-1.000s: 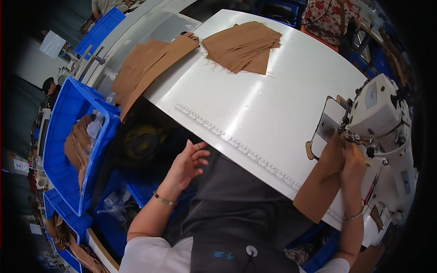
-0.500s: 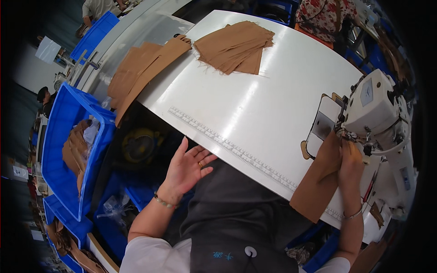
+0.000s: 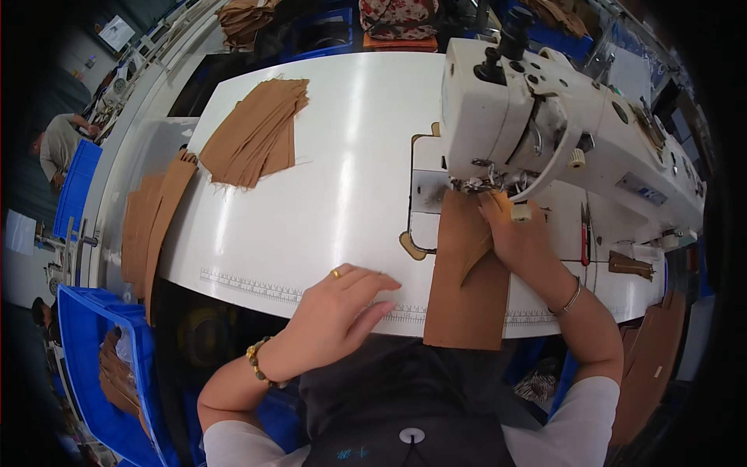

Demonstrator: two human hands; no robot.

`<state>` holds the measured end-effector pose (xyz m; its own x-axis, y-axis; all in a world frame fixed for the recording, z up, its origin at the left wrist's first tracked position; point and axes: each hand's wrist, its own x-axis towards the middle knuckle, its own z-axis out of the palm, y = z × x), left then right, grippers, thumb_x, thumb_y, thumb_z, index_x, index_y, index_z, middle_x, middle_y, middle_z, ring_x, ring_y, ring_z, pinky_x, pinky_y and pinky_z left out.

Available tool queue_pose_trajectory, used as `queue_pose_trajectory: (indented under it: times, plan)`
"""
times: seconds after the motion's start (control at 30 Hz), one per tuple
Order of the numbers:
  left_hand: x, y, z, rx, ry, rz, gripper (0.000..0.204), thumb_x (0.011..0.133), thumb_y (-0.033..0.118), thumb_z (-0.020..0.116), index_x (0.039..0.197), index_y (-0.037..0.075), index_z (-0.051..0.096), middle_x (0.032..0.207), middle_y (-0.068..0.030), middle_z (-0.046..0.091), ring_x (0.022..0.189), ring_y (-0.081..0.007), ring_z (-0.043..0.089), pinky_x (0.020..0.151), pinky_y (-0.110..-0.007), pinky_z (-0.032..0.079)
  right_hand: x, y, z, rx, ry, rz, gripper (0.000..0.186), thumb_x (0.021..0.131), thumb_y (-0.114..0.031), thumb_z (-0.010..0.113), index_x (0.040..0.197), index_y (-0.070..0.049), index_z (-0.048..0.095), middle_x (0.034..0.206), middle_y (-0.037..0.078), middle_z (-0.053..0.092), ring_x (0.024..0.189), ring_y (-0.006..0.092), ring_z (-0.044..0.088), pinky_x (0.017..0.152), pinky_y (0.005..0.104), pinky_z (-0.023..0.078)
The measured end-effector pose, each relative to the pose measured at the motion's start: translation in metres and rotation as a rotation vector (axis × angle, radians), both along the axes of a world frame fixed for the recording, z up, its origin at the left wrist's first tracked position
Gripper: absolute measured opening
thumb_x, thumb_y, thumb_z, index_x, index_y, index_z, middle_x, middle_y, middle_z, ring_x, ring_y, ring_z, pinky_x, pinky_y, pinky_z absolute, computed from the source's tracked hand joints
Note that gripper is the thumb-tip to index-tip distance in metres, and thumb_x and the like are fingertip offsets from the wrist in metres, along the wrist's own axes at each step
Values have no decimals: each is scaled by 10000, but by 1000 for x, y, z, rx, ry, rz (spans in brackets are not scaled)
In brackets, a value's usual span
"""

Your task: The person sews pieces of brown material together using an industrial sewing machine and thread.

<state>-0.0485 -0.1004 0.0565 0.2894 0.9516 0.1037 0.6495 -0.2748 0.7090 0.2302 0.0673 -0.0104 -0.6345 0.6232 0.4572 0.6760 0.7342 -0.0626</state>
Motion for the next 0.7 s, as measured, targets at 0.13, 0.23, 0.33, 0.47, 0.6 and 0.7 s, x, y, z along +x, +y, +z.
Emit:
queue_pose_trajectory:
  times: [0.13,0.23,0.33,0.47,0.6,0.7]
  plan:
    - [30,66,-15,-204,-196,99,406,1005,42,620,1403,26,538,1259,-104,653,987,-168,684,770,-293,569,-2,0,-4,-132,107,-8,147,906,-109,652,997,-33,739,872,145,651,861,342,631,770,441,533]
    - [36,102,-17,-585,-523,65,423,1033,29,556,1449,21,481,1300,-91,621,1002,-139,676,769,-262,576,-1,0,-4,-91,137,11,169,904,-119,659,1013,-27,749,865,140,648,898,345,624,809,447,527]
    - [33,118,-14,-618,-386,-48,391,1037,38,536,1426,7,506,1265,-69,633,965,-119,672,739,-269,585,1,-1,1,106,41,93,194,898,-131,666,1028,-15,751,834,127,633,906,337,617,822,443,523]
    - [37,114,-14,-555,-278,-15,245,953,-12,600,1197,-14,619,1133,-90,664,836,-157,700,697,-301,566,2,-6,6,119,19,196,261,856,-122,670,1081,-5,731,780,98,590,828,295,603,757,406,514]
    - [44,96,-19,37,39,-96,342,879,5,729,1217,41,693,993,-91,637,825,-241,674,667,-316,539,4,-6,5,78,-25,273,357,834,-96,643,1175,-7,699,775,86,577,783,264,588,701,382,501]
    - [45,92,-26,276,420,-183,415,833,28,744,1244,56,688,1073,-60,647,1007,-246,650,737,-325,518,4,-8,5,77,-44,280,367,828,-100,644,1177,3,692,792,91,593,790,263,597,704,381,500]
